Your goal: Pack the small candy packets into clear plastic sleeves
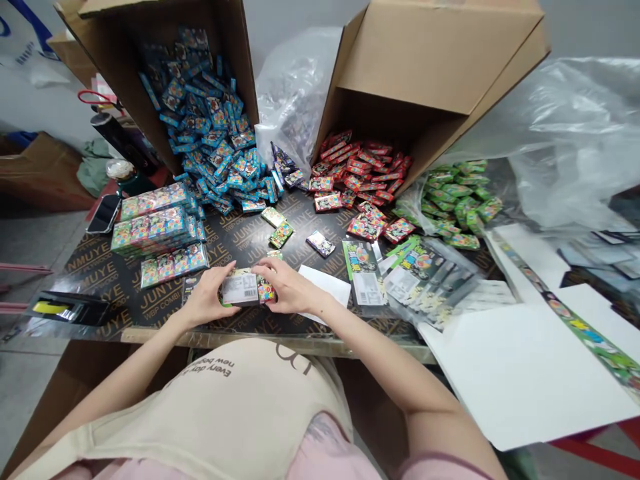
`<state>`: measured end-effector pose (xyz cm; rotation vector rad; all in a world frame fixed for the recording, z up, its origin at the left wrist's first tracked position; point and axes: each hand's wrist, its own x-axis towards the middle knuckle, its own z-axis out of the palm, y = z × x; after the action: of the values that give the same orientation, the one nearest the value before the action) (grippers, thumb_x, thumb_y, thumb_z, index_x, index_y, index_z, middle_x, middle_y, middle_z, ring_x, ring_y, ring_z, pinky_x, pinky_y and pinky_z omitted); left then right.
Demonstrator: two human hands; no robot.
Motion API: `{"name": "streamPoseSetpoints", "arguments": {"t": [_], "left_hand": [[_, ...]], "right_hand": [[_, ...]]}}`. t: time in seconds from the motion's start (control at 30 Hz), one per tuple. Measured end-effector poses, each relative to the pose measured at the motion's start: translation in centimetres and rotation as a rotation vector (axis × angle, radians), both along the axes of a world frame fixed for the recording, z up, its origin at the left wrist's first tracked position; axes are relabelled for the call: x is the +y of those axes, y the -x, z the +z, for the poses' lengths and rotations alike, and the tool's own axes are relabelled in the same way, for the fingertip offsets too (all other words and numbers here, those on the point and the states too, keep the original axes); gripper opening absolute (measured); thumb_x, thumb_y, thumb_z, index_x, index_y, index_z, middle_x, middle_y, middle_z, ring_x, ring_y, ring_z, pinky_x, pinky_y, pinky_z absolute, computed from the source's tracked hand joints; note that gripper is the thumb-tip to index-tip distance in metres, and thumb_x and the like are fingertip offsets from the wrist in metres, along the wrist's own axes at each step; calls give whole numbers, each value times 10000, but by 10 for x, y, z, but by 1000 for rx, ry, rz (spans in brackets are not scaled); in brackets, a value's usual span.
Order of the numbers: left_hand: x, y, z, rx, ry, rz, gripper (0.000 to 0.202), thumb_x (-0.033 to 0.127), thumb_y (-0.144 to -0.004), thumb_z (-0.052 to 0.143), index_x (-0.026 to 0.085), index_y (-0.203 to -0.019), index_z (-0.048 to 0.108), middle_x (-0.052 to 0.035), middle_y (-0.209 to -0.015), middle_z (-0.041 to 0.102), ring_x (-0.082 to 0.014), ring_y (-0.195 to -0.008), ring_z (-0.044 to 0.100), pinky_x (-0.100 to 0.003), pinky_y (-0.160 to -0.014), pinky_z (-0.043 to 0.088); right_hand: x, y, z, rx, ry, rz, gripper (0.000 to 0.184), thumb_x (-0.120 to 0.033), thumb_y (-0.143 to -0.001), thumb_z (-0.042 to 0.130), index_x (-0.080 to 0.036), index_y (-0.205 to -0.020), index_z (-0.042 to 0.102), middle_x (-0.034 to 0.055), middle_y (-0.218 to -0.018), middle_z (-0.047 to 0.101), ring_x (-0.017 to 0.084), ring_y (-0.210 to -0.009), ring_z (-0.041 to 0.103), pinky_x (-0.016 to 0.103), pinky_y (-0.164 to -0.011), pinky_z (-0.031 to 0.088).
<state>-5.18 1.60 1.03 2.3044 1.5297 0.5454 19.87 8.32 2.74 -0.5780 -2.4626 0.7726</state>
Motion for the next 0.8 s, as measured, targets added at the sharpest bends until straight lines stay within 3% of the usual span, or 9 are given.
{"name": "streamPoseSetpoints", "arguments": {"t": [0.1,0.2,0.27,0.4,0.47,0.53,0.63,0.7,0.8], "left_hand": [[1,-1,0,-4,-22,4,921,321,-633,731,169,-1438,310,-150,-1284,551,-299,-1141,530,-463,-987,422],[3,-2,-2,-49,-120,149,866,327,-641,734,166,-1408,364,-149,-1270,564,-301,-1143,536,-463,-985,433],[4,-3,-4,-81,-161,194,847,338,-640,741,165,-1391,390,-147,-1263,570,-299,-1140,542,-460,-985,439],[2,-3,-8,-98,-149,224,823,355,-644,746,177,-1377,416,-136,-1250,570,-295,-1148,537,-460,-989,443],[1,-2,-9,-107,-127,253,823,369,-646,746,178,-1378,420,-131,-1247,562,-287,-1151,534,-450,-1000,438],[0,-1,-9,-116,-100,267,828,384,-645,747,173,-1377,423,-127,-1242,555,-282,-1148,533,-439,-1005,434],[0,0,-8,-101,-57,256,827,389,-643,744,178,-1376,424,-118,-1235,545,-282,-1147,524,-434,-996,434],[0,2,-8,-60,-37,242,825,373,-636,741,179,-1373,426,-118,-1235,539,-286,-1144,517,-436,-992,428],[0,7,-9,58,-15,242,809,339,-623,733,167,-1358,442,-133,-1230,535,-308,-1139,508,-459,-984,410]], "right_hand": [[6,1,-4,92,23,5,663,-257,-693,756,-213,-1289,468,145,-1320,496,273,-1252,480,428,-1008,447],[3,8,-10,249,22,-221,710,-390,-751,737,-235,-1356,400,147,-1342,517,280,-1289,463,475,-1060,373],[-5,14,-12,239,27,-295,673,-388,-824,661,-268,-1402,338,126,-1339,548,278,-1261,504,527,-1093,280],[-15,21,-16,187,124,-263,623,-325,-909,517,-295,-1457,221,101,-1298,598,257,-1230,542,563,-1106,159],[-6,16,-24,193,144,-373,672,-335,-883,535,-271,-1466,208,110,-1289,600,266,-1277,492,554,-1101,171],[10,6,-36,99,107,-449,760,-347,-785,621,-247,-1453,271,136,-1387,507,316,-1347,385,568,-1091,177],[32,-5,-59,-175,93,-348,861,-277,-626,693,-234,-1422,365,139,-1474,394,394,-1384,267,624,-1069,158],[38,-9,-68,-253,109,-309,836,-214,-601,681,-222,-1393,411,144,-1415,462,395,-1354,313,644,-1067,136],[38,-10,-67,-111,119,-346,759,-204,-631,679,-207,-1353,447,144,-1302,545,342,-1242,464,589,-1078,218]]}}
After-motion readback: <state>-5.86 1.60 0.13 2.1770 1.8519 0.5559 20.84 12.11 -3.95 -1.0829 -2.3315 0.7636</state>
